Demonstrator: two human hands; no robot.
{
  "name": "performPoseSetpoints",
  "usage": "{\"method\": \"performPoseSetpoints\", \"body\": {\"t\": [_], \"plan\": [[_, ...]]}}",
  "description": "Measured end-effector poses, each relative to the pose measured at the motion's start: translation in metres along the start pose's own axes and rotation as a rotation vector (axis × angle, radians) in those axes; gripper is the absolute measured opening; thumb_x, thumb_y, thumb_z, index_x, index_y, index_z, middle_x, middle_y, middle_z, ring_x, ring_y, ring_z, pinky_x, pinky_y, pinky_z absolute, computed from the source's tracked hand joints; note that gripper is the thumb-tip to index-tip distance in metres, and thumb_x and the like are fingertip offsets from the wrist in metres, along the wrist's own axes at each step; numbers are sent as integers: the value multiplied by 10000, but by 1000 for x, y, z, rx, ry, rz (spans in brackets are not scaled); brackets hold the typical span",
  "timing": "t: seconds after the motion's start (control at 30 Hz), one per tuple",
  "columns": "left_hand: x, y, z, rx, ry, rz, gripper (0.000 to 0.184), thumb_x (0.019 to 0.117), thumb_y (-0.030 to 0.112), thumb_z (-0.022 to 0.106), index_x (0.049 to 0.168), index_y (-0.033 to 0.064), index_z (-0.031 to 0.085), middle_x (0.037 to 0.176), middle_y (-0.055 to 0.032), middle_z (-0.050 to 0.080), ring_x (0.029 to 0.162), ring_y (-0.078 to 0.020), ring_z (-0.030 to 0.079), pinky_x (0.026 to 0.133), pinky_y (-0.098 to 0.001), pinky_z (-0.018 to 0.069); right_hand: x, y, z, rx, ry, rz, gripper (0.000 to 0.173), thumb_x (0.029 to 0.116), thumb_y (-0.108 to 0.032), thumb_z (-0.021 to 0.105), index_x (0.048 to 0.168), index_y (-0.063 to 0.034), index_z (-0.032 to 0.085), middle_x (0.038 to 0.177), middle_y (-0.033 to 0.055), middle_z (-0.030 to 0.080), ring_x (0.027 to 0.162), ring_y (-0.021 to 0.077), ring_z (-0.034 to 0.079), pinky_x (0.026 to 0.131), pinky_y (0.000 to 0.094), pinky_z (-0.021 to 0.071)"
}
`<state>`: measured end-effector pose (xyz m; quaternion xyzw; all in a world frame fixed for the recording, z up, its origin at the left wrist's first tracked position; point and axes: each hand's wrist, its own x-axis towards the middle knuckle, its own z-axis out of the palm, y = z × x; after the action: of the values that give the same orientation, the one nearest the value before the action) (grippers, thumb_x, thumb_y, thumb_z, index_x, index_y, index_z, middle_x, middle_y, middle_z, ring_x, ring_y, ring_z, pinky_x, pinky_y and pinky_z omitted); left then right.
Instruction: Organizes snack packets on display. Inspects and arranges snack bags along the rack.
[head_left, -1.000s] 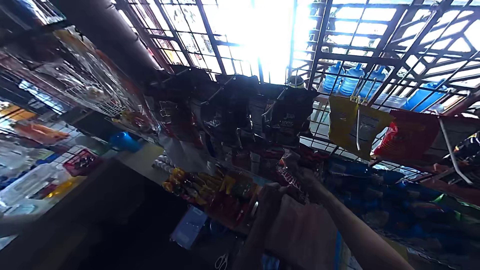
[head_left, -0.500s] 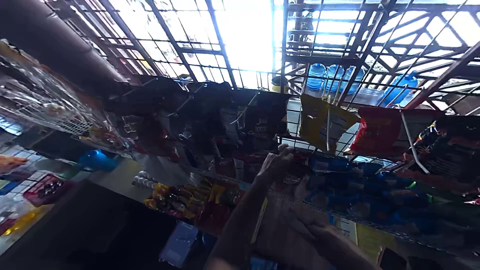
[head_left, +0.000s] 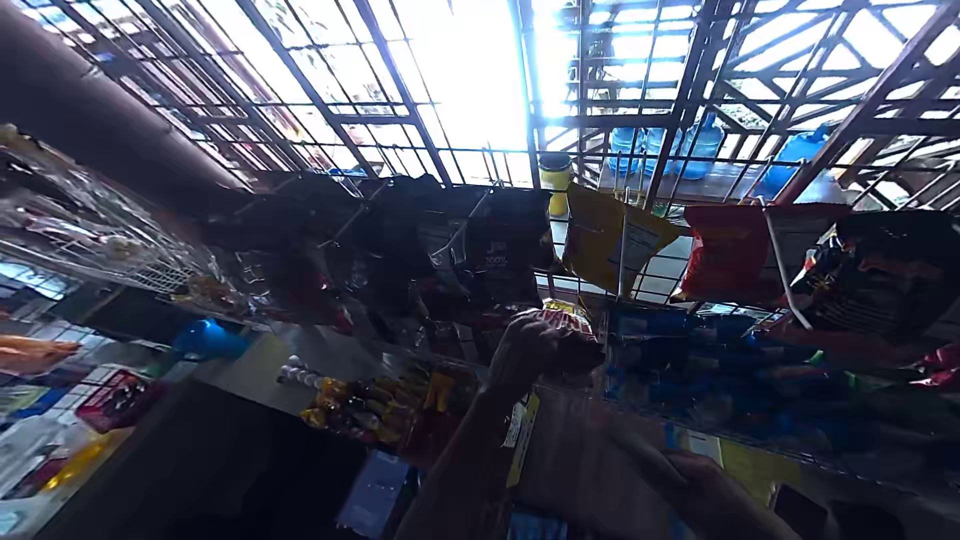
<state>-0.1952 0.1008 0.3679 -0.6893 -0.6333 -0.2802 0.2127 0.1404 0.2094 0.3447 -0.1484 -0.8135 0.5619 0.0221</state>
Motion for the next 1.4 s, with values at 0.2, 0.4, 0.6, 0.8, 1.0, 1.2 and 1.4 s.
{"method": "performPoseSetpoints", "body": {"t": [0.2,0.4,0.6,0.8,1.0,1.2,1.4], "plan": [[-46,45,-33,109,241,56,73,1037,162,579,1091,157,628,1150,17,650,1134,-130,574,1102,-289,361,0,13,-2,66,-82,124,266,978,-161,623,1119,44,714,1112,183,703,1014,226,674,939,391,531],[-79,101,-72,130,243,1,78,1035,186,589,1091,140,616,1112,23,606,1035,-99,544,1015,-217,377,-10,19,-18,89,-102,220,266,959,-198,635,1113,3,715,1050,132,702,874,172,677,832,388,569],[-98,152,-119,84,195,-61,48,1029,164,604,1053,125,621,1179,24,625,1099,-86,558,1019,-220,391,-11,8,-31,229,60,5,298,923,-340,640,972,-71,759,1087,0,691,927,-10,633,824,208,551],[-132,200,-85,-76,42,-142,160,1050,183,555,1171,114,633,1134,-6,621,1061,-117,561,1025,-211,391,12,-49,2,198,48,-318,471,1031,-481,498,1044,-89,759,1310,33,648,1217,25,577,1029,250,500],[-144,243,-58,-112,3,-74,118,1016,106,566,979,94,678,1051,-38,683,1049,-145,627,1018,-252,454,21,-49,67,-38,-486,-481,406,1046,-217,423,1253,-12,706,1464,140,586,1428,347,464,1191,500,327],[-150,264,-55,-159,-70,-102,111,1028,115,553,1045,120,663,1136,-16,654,1081,-140,590,1045,-255,412,58,-7,82,73,-679,-28,442,1051,-292,440,1274,0,685,1429,171,595,1345,291,537,1145,487,375],[-151,273,-60,-144,-64,-120,113,1034,107,546,1053,127,656,1155,-2,652,1110,-125,577,1058,-246,389,80,57,107,365,-729,307,364,1100,-272,413,1142,-24,676,889,3,637,766,12,571,766,247,494]]}}
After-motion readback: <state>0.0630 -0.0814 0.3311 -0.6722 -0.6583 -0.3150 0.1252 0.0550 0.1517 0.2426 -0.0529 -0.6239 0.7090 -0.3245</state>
